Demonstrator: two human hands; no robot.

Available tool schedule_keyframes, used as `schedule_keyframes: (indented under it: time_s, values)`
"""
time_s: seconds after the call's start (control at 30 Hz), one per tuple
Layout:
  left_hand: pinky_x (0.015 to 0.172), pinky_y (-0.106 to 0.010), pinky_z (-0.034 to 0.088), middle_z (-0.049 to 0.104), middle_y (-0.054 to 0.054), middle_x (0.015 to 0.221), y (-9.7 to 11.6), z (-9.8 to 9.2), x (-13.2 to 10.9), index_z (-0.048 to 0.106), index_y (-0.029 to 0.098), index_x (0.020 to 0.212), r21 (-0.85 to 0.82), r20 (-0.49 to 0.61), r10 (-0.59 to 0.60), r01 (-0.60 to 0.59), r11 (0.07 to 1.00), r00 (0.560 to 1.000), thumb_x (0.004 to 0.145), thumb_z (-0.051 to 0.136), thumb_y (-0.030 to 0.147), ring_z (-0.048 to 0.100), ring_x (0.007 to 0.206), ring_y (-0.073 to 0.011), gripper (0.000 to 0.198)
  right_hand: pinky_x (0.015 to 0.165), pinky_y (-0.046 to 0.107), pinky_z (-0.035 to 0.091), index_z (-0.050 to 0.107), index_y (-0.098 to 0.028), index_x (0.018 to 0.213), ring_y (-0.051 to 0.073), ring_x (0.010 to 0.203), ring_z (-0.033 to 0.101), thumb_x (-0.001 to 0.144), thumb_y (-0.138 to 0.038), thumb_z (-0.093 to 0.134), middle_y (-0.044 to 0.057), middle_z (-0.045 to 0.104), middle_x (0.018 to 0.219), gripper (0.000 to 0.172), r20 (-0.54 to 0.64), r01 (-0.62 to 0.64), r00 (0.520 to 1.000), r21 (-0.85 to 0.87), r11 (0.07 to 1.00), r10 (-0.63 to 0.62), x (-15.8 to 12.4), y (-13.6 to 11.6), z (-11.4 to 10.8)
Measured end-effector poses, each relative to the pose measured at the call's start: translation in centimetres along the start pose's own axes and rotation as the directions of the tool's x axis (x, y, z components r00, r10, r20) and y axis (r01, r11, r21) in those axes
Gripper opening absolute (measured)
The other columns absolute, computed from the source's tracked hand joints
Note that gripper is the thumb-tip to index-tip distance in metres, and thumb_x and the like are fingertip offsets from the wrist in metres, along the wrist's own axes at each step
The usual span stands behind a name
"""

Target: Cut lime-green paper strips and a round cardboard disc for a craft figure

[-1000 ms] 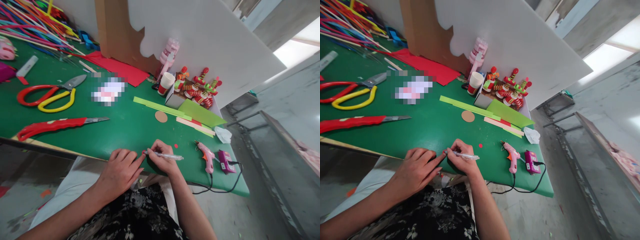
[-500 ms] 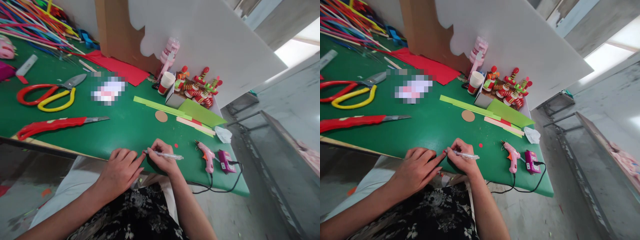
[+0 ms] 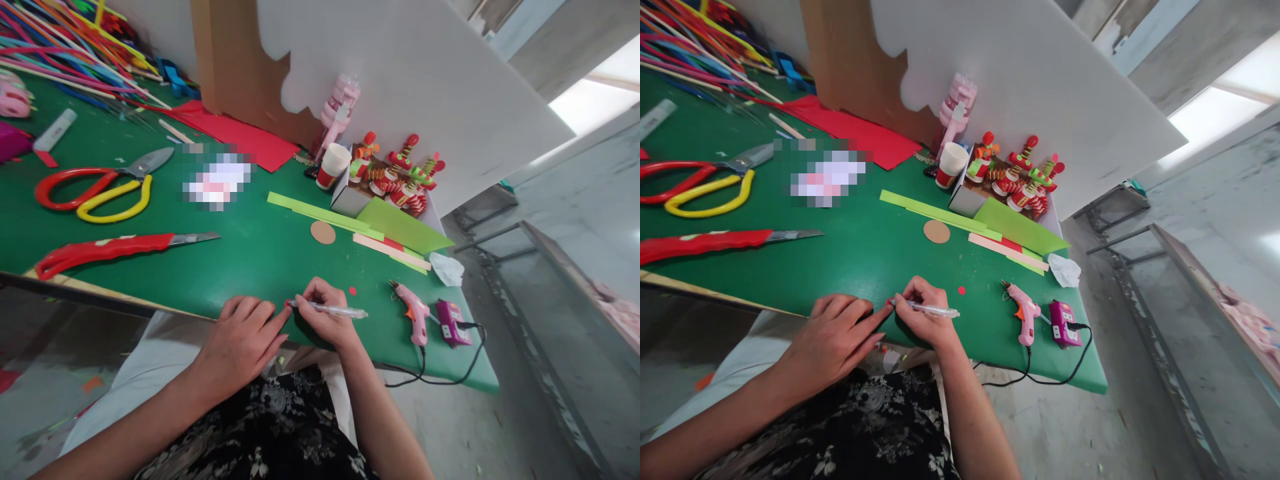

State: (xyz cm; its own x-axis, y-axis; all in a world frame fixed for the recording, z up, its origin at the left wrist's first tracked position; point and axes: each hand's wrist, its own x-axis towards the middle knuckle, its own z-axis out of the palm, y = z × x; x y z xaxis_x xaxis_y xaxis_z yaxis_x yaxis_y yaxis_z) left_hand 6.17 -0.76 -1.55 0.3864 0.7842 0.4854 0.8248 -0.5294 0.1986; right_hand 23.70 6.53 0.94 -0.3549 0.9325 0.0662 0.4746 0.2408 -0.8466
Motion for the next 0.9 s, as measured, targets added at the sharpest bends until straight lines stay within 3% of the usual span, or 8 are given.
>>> schedule_keyframes:
  time_s: [0.63,0.8,0.9]
  values:
    - [0.077,-0.041,0.035,0.061,-0.007,0.088,-0.20,-0.10,0.07,0.065,0.011,0.120,-0.009,-0.017,0.023,-0.023,1.000,1.000,0.095,0.051,0.027,0.046,0.086,-0.0253,0.032,0.048,0.022,0.031,0.046,-0.023,0.061,0.009,0.048,0.039,0.078,-0.035,0.057,-0.006,0.045,0.054,0.024,0.013,-0.001,1.000,0.004,1.000,0.001,0.04,0.12,-0.03]
    - [0.078,-0.042,0.036,0.062,-0.008,0.088,-0.20,-0.16,-0.01,0.064,0.010,0.124,0.006,-0.020,0.046,-0.046,0.999,0.999,0.095,0.052,0.026,0.047,0.086,-0.0254,0.035,0.046,0.021,0.031,0.047,-0.023,0.061,0.008,0.046,0.039,0.077,-0.036,0.061,-0.007,0.045,0.052,0.025,-0.056,-0.054,0.997,0.121,0.991,0.061,0.36,0.35,-0.09]
    - [0.078,-0.041,0.036,0.062,-0.008,0.090,-0.44,-0.41,-0.03,0.065,0.012,0.122,0.001,-0.027,0.072,-0.072,0.997,0.997,0.096,0.051,0.024,0.048,0.086,-0.0251,0.032,0.047,0.022,0.036,0.059,-0.022,0.071,0.009,0.046,0.044,0.080,-0.041,0.062,-0.005,0.054,0.055,0.021,-0.100,-0.088,0.989,0.211,0.973,0.112,0.37,0.48,-0.12]
